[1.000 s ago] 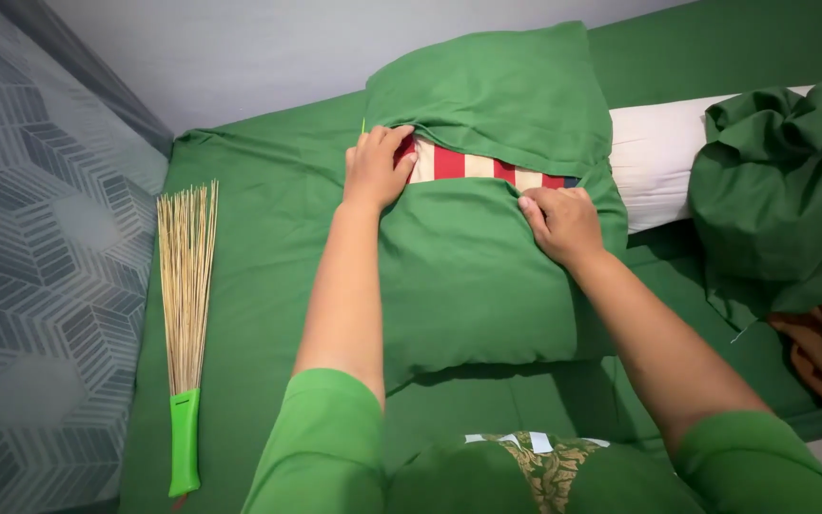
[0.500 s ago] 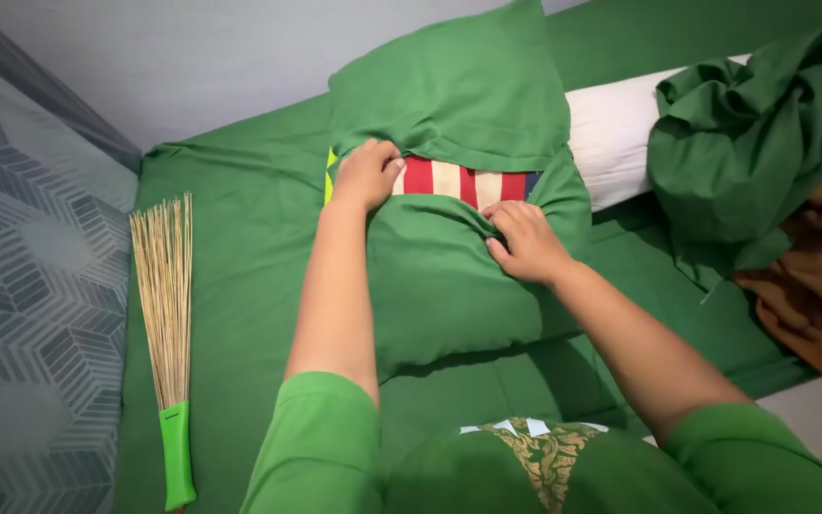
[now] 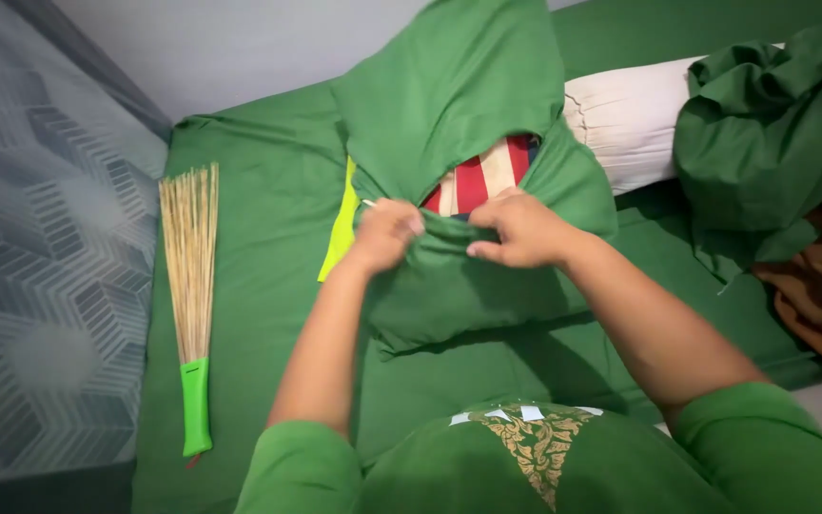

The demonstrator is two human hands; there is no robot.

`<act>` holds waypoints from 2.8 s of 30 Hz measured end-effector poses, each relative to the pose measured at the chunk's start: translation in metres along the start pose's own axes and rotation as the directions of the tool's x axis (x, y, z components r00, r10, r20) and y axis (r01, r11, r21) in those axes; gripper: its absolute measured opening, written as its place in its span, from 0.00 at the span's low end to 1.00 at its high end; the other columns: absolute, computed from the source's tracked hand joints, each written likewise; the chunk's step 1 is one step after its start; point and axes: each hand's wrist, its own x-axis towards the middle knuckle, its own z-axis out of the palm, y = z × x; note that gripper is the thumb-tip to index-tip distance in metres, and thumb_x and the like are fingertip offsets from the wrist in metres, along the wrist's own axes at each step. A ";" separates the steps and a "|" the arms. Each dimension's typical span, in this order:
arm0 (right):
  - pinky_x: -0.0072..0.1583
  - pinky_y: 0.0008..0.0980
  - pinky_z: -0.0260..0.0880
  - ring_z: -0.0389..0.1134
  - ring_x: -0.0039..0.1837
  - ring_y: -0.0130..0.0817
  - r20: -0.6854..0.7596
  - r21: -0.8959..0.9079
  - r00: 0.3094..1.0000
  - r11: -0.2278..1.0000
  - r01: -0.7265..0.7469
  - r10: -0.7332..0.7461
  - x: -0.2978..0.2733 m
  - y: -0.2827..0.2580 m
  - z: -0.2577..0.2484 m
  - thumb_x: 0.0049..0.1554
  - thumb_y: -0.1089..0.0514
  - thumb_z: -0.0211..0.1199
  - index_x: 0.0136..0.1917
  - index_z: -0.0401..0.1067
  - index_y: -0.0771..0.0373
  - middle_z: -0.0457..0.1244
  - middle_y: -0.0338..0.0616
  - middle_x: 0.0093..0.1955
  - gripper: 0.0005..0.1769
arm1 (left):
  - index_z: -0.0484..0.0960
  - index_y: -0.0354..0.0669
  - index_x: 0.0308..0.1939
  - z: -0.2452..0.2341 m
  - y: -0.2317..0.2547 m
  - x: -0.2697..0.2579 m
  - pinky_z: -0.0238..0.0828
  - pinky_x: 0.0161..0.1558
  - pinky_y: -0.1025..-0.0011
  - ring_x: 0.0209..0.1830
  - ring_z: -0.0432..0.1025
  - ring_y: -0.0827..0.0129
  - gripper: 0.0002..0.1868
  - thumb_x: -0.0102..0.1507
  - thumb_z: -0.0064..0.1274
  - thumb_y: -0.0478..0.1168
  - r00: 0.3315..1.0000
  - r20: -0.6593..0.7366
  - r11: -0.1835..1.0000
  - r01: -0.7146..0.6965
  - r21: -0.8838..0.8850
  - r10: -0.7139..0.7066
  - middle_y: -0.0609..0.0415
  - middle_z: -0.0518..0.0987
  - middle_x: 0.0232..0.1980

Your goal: The person places a green pillowcase over a pillow with an American flag pattern, then repeats the process with a long cylindrical pillow. The person adjusts the fabric to fit snugly around each pillow.

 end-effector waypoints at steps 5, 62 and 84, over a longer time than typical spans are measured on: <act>0.54 0.45 0.67 0.69 0.46 0.48 -0.024 0.300 0.999 0.953 0.034 -0.028 0.017 0.015 -0.034 0.53 0.58 0.70 0.46 0.77 0.63 0.67 0.50 0.39 0.09 | 0.80 0.54 0.45 -0.018 0.036 -0.018 0.67 0.63 0.57 0.57 0.72 0.54 0.07 0.64 0.57 0.45 0.998 -0.036 0.998 -0.049 0.025 0.050 0.54 0.80 0.45; 0.66 0.53 0.65 0.59 0.72 0.47 0.110 -0.337 0.801 0.780 -0.527 0.589 0.010 0.017 0.009 0.57 0.39 0.67 0.77 0.60 0.42 0.57 0.39 0.70 0.38 | 0.86 0.51 0.47 -0.028 -0.065 0.039 0.71 0.58 0.57 0.53 0.77 0.54 0.10 0.65 0.52 0.36 0.934 -0.276 0.970 0.195 -0.141 -0.228 0.52 0.84 0.45; 0.52 0.50 0.67 0.72 0.47 0.56 0.091 0.179 0.947 0.931 -0.319 0.307 -0.017 -0.026 -0.076 0.43 0.55 0.79 0.44 0.76 0.62 0.70 0.56 0.38 0.18 | 0.76 0.56 0.65 -0.025 0.015 -0.039 0.57 0.72 0.55 0.70 0.67 0.56 0.30 0.61 0.64 0.53 0.965 -0.252 0.996 -0.063 0.058 0.076 0.54 0.74 0.68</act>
